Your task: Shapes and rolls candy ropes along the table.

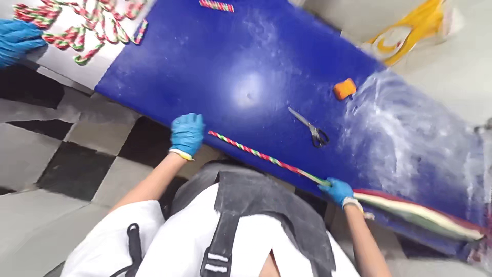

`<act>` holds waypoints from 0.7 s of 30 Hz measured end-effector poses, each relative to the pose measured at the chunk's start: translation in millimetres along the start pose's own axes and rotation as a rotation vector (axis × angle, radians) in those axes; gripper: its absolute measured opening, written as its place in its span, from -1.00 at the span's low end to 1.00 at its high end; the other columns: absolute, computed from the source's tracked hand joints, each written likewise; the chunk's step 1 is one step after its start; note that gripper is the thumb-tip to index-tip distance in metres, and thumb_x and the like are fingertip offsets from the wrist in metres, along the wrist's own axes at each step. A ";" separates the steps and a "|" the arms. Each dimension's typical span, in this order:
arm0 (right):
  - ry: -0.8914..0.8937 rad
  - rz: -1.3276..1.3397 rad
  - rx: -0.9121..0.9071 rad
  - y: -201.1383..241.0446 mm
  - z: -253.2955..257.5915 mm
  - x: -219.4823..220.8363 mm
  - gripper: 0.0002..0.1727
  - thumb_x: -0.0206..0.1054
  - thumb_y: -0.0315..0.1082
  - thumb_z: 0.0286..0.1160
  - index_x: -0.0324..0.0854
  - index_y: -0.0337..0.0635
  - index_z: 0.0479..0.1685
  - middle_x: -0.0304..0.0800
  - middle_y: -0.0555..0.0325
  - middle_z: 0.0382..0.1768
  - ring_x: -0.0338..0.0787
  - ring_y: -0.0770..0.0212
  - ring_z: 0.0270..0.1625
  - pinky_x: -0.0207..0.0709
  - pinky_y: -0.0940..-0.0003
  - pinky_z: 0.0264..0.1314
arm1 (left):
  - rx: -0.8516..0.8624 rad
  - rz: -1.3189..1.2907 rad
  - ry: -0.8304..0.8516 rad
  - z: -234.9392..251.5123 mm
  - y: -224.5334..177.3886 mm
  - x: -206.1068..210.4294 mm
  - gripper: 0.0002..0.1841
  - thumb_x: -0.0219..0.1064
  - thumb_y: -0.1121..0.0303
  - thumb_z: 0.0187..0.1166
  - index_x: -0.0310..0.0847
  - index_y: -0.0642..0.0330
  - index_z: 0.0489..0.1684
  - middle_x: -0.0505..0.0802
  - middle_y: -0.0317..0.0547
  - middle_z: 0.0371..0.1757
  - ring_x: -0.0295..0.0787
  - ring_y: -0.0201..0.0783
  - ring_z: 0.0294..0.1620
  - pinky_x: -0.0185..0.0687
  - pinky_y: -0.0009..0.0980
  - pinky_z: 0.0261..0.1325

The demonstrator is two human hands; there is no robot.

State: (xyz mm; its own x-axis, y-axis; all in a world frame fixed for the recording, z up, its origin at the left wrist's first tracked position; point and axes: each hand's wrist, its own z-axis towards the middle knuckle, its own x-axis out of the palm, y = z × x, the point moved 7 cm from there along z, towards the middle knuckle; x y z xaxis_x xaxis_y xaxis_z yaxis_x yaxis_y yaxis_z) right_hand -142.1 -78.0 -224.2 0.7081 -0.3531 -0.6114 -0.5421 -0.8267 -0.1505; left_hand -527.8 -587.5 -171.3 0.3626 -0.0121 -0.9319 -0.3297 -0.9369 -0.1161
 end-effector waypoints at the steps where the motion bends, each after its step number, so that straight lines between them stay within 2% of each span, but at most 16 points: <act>1: 0.004 0.004 -0.018 0.0 -3.4 3.2 -0.42 0.43 0.31 0.42 0.79 -0.05 -0.01 0.89 -0.12 -0.06 0.84 -0.21 0.12 0.59 -0.37 0.22 | 0.143 -0.035 -0.026 -21.0 -27.8 27.2 -0.42 -0.03 0.03 0.82 0.42 0.24 0.64 0.56 0.33 0.62 0.42 0.33 0.67 0.21 0.35 0.68; 3: 0.022 0.031 -0.053 2.4 -5.3 8.0 -0.42 0.43 0.28 0.45 0.78 -0.11 -0.04 0.87 -0.20 -0.10 0.83 -0.29 0.08 0.54 -0.44 0.19 | 0.360 -0.081 -0.054 -57.2 -88.2 73.3 -0.12 -0.15 -0.35 0.72 0.26 0.23 0.78 0.42 0.27 0.76 0.20 0.28 0.82 -0.19 0.43 0.80; 5: 0.019 0.049 -0.066 2.0 0.6 1.6 -0.40 0.40 0.30 0.46 0.78 -0.11 -0.06 0.87 -0.19 -0.08 0.81 -0.27 0.10 0.49 -0.42 0.25 | 0.366 -0.076 -0.088 -47.3 -131.8 91.0 0.07 -0.19 -0.49 0.60 0.14 0.37 0.81 0.25 0.39 0.82 -0.01 0.38 0.88 -0.36 0.46 0.81; 7: 0.021 0.055 -0.070 -0.6 2.1 3.1 -0.39 0.38 0.34 0.44 0.78 -0.08 -0.06 0.88 -0.13 -0.06 0.82 -0.22 0.13 0.48 -0.38 0.28 | 0.271 -0.055 -0.087 -5.0 -158.0 87.3 0.09 -0.19 -0.48 0.60 0.00 0.40 0.85 0.08 0.44 0.87 -0.20 0.40 0.91 -0.46 0.42 0.85; 11: 0.054 0.074 -0.077 1.8 3.0 1.2 -0.36 0.34 0.38 0.45 0.77 -0.08 -0.07 0.88 -0.10 -0.07 0.81 -0.19 0.13 0.47 -0.35 0.28 | 0.163 -0.019 -0.126 103.6 -193.8 64.0 0.03 -0.24 -0.49 0.59 -0.11 0.12 0.94 -0.05 0.38 0.91 -0.33 0.44 0.91 -0.49 0.44 0.83; 13: 0.050 0.084 -0.083 1.5 2.9 -0.7 -0.35 0.32 0.38 0.46 0.77 -0.08 -0.08 0.88 -0.09 -0.07 0.81 -0.18 0.13 0.47 -0.34 0.31 | 0.146 -0.032 -0.164 145.0 -206.1 51.6 0.02 -0.26 -0.48 0.59 -0.09 0.10 0.94 -0.02 0.35 0.91 -0.30 0.41 0.92 -0.49 0.44 0.83; 15: 0.049 0.101 -0.091 3.6 2.8 -1.7 -0.36 0.31 0.37 0.48 0.76 -0.08 -0.08 0.87 -0.09 -0.08 0.80 -0.16 0.14 0.45 -0.31 0.33 | 0.210 -0.100 -0.220 164.4 -225.5 38.1 -0.08 -0.19 -0.38 0.66 0.08 0.13 0.88 0.20 0.25 0.87 -0.09 0.29 0.91 -0.34 0.32 0.87; 17: 0.033 0.120 -0.111 9.2 4.9 -6.8 -0.38 0.30 0.35 0.49 0.75 -0.07 -0.08 0.87 -0.07 -0.08 0.81 -0.13 0.13 0.46 -0.29 0.32 | 0.376 -0.208 -0.210 143.3 -273.4 28.7 -0.22 -0.08 -0.25 0.73 0.26 0.14 0.79 0.43 0.14 0.77 0.19 0.14 0.84 -0.07 0.17 0.86; 19: 0.036 0.150 -0.133 21.9 6.0 -9.5 -0.38 0.30 0.34 0.50 0.75 -0.08 -0.06 0.87 -0.08 -0.07 0.80 -0.14 0.14 0.45 -0.29 0.34 | 0.732 -0.231 -0.098 71.4 -349.0 41.6 -0.31 0.12 -0.17 0.69 0.48 0.17 0.62 0.65 0.16 0.57 0.49 0.12 0.66 0.27 0.15 0.72; 21: 0.041 0.164 -0.150 36.6 8.4 -11.7 -0.40 0.31 0.34 0.48 0.76 -0.05 -0.04 0.87 -0.08 -0.05 0.80 -0.15 0.15 0.48 -0.31 0.29 | 1.090 -0.120 0.057 -23.9 -415.3 79.2 -0.45 0.26 -0.13 0.62 0.68 0.11 0.34 0.85 0.11 0.18 0.75 0.14 0.31 0.59 0.21 0.37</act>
State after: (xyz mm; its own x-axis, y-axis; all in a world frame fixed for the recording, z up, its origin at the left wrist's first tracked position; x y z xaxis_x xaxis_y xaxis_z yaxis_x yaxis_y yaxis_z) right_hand -174.0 -100.5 -229.2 0.6355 -0.5031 -0.5858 -0.5803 -0.8116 0.0675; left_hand -341.3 -207.7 -188.7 0.4743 0.0166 -0.8802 -0.8728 -0.1223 -0.4726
